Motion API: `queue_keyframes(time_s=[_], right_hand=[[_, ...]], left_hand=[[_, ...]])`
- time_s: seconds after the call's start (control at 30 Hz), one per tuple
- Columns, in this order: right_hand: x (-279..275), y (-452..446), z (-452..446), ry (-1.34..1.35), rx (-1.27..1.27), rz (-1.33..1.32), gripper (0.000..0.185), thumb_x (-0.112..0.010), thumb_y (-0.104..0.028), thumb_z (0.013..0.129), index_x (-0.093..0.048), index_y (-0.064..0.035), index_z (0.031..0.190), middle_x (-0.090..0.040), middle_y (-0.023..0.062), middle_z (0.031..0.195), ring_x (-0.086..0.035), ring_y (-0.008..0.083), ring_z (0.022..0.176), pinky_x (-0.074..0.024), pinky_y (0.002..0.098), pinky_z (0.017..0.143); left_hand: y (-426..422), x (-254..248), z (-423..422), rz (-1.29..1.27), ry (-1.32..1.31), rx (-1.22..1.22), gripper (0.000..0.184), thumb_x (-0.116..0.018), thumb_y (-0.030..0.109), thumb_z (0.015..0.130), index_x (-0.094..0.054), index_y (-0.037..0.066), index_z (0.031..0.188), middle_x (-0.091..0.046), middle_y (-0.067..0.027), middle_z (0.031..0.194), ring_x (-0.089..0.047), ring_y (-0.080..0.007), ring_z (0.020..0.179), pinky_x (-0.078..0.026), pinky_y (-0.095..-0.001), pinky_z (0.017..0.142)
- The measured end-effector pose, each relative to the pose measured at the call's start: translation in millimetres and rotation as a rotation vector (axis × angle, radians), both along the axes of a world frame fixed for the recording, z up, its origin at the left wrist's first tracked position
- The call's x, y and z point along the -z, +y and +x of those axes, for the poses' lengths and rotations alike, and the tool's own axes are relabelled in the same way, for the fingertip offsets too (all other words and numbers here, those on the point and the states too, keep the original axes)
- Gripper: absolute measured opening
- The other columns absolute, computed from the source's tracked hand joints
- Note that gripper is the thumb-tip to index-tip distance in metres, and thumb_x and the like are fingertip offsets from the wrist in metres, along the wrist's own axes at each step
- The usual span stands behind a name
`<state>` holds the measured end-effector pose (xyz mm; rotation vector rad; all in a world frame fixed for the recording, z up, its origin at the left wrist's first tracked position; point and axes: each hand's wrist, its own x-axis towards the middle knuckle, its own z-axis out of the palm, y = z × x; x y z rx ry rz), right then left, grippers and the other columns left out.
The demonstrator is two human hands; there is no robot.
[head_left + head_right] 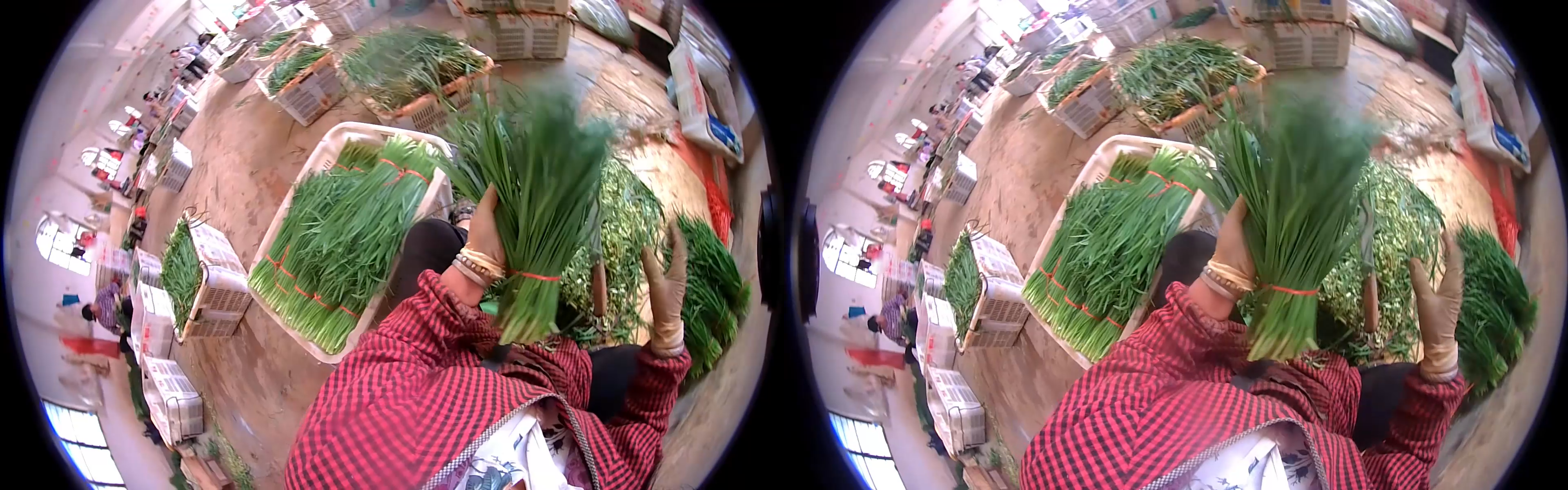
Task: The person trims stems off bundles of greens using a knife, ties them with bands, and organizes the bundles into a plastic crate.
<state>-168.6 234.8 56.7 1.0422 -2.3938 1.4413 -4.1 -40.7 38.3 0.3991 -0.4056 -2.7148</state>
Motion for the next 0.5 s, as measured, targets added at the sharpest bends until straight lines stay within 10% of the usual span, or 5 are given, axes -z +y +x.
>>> queue_keyframes(time_s=[0.07, 0.17, 0.5], right_hand=[[3, -4, 10, -0.769, -0.298, -0.047, 0.068, -0.066, -0.031, 0.090, -0.036, -0.0028, 0.144, -0.045, 0.0140, 0.142, -0.042, 0.0230, 0.131, -0.0301, 0.0344, 0.110], [34, -40, 49, -0.813, -0.597, -0.050, 0.091, -0.071, -0.040, 0.080, -0.025, -0.0011, 0.148, -0.047, 0.0172, 0.139, -0.045, 0.0252, 0.125, -0.0315, 0.0354, 0.107], [-7, -77, 74, -0.848, -0.633, 0.143, 0.070, -0.078, -0.032, 0.071, -0.051, -0.0018, 0.128, -0.067, 0.0118, 0.107, -0.067, 0.0307, 0.092, -0.0517, 0.0395, 0.083]], left_hand=[[0, -2, -11, -0.067, 0.075, -0.054, 0.049, -0.042, 0.042, 0.098, -0.058, 0.003, 0.122, -0.064, -0.0134, 0.117, -0.064, -0.0297, 0.100, -0.051, -0.0453, 0.092], [17, -4, -22, -0.046, 0.174, -0.125, 0.049, -0.043, 0.044, 0.097, -0.059, 0.005, 0.122, -0.064, -0.0110, 0.118, -0.063, -0.0288, 0.102, -0.049, -0.0440, 0.094], [-1, 19, -23, -0.006, 0.185, -0.106, 0.048, -0.040, 0.040, 0.098, -0.056, 0.004, 0.125, -0.063, -0.0111, 0.120, -0.063, -0.0255, 0.103, -0.048, -0.0408, 0.096]])
